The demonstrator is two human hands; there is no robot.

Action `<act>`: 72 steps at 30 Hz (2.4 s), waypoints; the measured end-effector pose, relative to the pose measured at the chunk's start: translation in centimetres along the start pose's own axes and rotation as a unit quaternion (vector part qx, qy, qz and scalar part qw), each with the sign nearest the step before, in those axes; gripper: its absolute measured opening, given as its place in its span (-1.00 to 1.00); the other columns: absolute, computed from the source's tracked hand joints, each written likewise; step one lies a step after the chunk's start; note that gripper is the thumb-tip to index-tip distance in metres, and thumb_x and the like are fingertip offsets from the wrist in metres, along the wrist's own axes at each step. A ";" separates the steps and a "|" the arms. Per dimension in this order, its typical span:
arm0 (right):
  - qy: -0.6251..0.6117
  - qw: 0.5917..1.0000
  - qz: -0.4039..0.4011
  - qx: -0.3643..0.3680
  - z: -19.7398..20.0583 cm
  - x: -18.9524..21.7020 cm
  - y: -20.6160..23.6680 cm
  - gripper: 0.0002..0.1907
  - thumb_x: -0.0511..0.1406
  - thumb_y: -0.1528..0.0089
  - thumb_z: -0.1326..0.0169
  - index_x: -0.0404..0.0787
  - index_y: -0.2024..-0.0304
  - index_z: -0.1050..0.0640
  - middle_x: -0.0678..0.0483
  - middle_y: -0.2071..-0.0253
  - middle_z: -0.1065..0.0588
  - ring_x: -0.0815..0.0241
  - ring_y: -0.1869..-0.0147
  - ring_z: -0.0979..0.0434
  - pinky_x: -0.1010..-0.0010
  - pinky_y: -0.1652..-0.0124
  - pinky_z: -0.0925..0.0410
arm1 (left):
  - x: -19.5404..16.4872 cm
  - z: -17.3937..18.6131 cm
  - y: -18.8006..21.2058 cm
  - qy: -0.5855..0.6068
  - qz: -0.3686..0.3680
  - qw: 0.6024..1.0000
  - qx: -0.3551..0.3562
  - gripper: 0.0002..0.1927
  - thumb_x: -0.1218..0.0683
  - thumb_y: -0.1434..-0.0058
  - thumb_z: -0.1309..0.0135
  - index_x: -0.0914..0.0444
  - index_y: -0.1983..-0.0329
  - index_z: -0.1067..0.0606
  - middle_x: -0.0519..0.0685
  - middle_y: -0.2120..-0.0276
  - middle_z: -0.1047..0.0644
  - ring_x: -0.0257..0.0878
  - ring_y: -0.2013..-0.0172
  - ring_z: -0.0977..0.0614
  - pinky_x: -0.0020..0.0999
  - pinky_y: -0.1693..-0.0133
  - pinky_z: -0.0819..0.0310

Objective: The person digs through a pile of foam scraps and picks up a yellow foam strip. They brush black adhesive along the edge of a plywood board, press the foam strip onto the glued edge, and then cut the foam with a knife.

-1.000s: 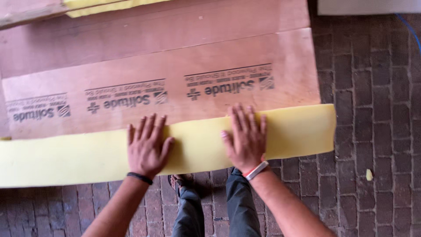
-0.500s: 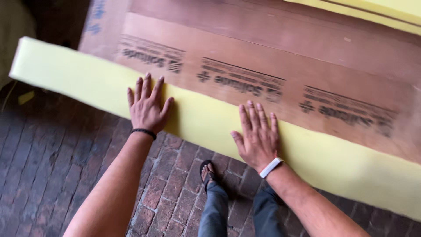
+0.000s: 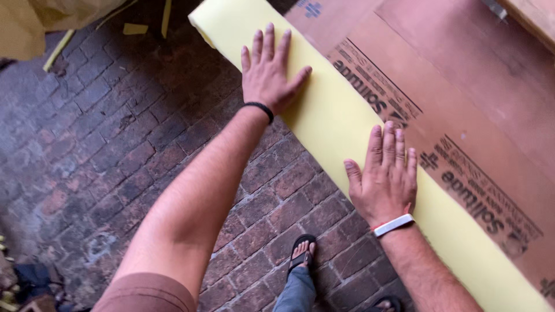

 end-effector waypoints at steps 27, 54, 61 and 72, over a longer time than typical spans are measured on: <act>-0.024 0.998 0.037 0.042 -3.1 5.0 -7.2 -0.08 0.18 -0.30 0.27 -0.23 -0.52 -0.01 -0.13 -0.56 0.00 -0.09 -0.63 0.10 -0.13 -0.44 0.19 | 6.4 0.4 -3.7 0.042 0.030 0.991 0.126 0.11 -0.47 -0.22 0.06 0.29 -0.56 0.13 0.23 -0.54 0.16 0.14 -0.51 0.10 -0.01 -0.45 0.22; -0.282 0.810 0.500 0.121 6.3 58.6 -8.6 -0.07 0.10 -0.31 0.02 -0.31 -0.51 -0.06 -0.26 -0.58 0.04 -0.24 -0.66 0.18 -0.15 -0.44 0.17 | 31.7 17.1 64.1 0.222 0.629 0.634 -0.392 -0.57 -0.12 -0.33 -0.04 0.29 -0.04 -0.60 0.09 -0.05 -0.62 -0.08 -0.13 -0.59 -0.26 -0.15 -0.40; -0.252 0.795 0.515 0.198 2.1 69.1 -2.6 -0.17 0.09 -0.26 -0.05 -0.23 -0.42 -0.24 -0.27 -0.55 -0.01 -0.23 -0.63 0.11 -0.09 -0.41 0.10 | 33.6 13.6 72.0 0.325 0.698 0.481 -0.420 -0.54 -0.13 -0.38 0.06 0.25 -0.09 -0.61 -0.02 -0.06 -0.66 -0.26 -0.11 -0.61 -0.35 -0.16 -0.38; -0.335 0.732 0.591 0.056 6.9 82.3 -2.8 -0.16 -0.02 -0.26 -0.14 -0.33 -0.44 -0.24 -0.36 -0.55 -0.08 -0.31 -0.61 -0.05 -0.01 -0.44 -0.02 | 44.4 19.6 69.6 0.647 0.398 0.171 -0.627 -0.25 -0.32 -0.37 0.32 0.35 -0.29 -0.38 0.16 -0.11 -0.58 -0.06 -0.06 -0.60 -0.09 -0.06 -0.45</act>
Point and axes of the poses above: each hand's wrist, its own y-axis away from the middle knuckle, its own z-axis out of the back of the hand, x = y × z, the point moved 5 cm from there along -y, towards the middle knuckle
